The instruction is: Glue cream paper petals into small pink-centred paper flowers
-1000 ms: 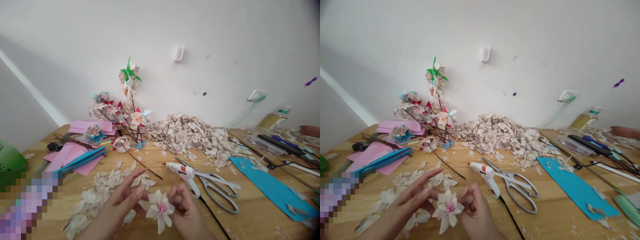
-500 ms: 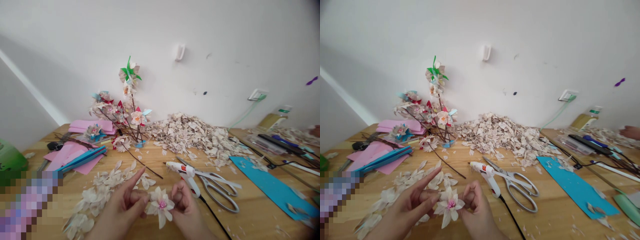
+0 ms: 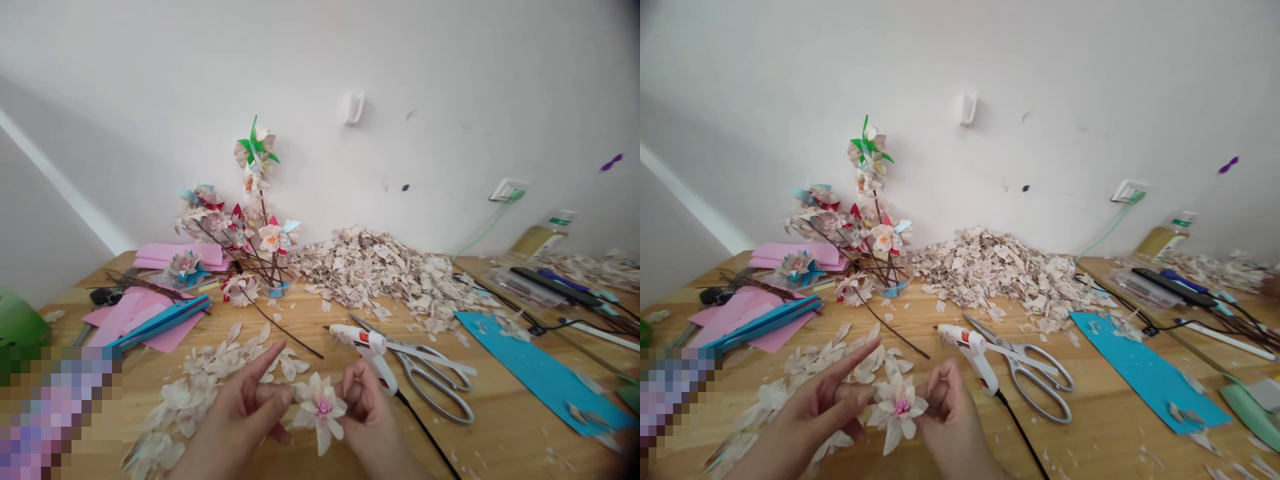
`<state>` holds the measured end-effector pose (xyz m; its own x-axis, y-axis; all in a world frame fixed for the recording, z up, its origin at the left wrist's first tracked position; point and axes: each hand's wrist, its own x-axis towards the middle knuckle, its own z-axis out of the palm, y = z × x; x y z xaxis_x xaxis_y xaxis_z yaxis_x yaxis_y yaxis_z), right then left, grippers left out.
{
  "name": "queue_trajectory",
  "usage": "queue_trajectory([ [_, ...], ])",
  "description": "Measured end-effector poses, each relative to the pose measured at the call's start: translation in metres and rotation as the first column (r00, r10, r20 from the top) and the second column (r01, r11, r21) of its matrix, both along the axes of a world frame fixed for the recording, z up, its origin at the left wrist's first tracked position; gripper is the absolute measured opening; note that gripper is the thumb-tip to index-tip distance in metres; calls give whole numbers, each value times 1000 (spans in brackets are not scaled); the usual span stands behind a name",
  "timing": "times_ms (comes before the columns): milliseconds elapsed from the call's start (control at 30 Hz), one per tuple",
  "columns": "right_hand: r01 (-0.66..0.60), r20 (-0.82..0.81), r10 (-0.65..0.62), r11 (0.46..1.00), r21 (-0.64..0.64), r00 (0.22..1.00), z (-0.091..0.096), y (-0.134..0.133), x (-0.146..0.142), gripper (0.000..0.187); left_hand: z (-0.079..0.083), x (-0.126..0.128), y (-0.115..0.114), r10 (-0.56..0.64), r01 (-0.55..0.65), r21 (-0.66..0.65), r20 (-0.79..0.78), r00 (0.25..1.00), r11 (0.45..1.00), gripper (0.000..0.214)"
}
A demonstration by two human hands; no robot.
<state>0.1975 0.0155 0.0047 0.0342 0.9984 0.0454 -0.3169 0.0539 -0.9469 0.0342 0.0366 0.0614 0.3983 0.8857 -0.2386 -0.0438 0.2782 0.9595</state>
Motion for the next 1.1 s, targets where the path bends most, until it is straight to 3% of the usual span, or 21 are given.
queue_trajectory([
  [100,0,-30,-1,1000,-6,1000,1,1,0,42,3,-2,-3,17,-17,-10,13,1000,1000,96],
  [267,53,-46,-55,998,-39,997,4,3,-1,47,1,-7,-3,63,-48,-113,132,989,992,68],
  [433,52,-17,-54,996,-76,998,10,2,-1,46,-9,-7,1,63,-4,-193,298,953,981,72],
  [633,97,37,-95,994,-45,995,8,4,2,41,-5,-4,-3,143,-31,-302,357,923,953,71],
  [733,87,40,-85,995,-47,996,7,4,3,38,-9,-3,-2,126,4,-322,383,915,947,84],
  [933,82,68,-75,991,-106,995,7,6,4,41,-5,0,-2,143,-23,-330,346,927,944,97],
  [1100,33,-11,-36,984,-176,999,13,10,4,51,4,0,-7,210,-66,-429,296,932,901,87],
])
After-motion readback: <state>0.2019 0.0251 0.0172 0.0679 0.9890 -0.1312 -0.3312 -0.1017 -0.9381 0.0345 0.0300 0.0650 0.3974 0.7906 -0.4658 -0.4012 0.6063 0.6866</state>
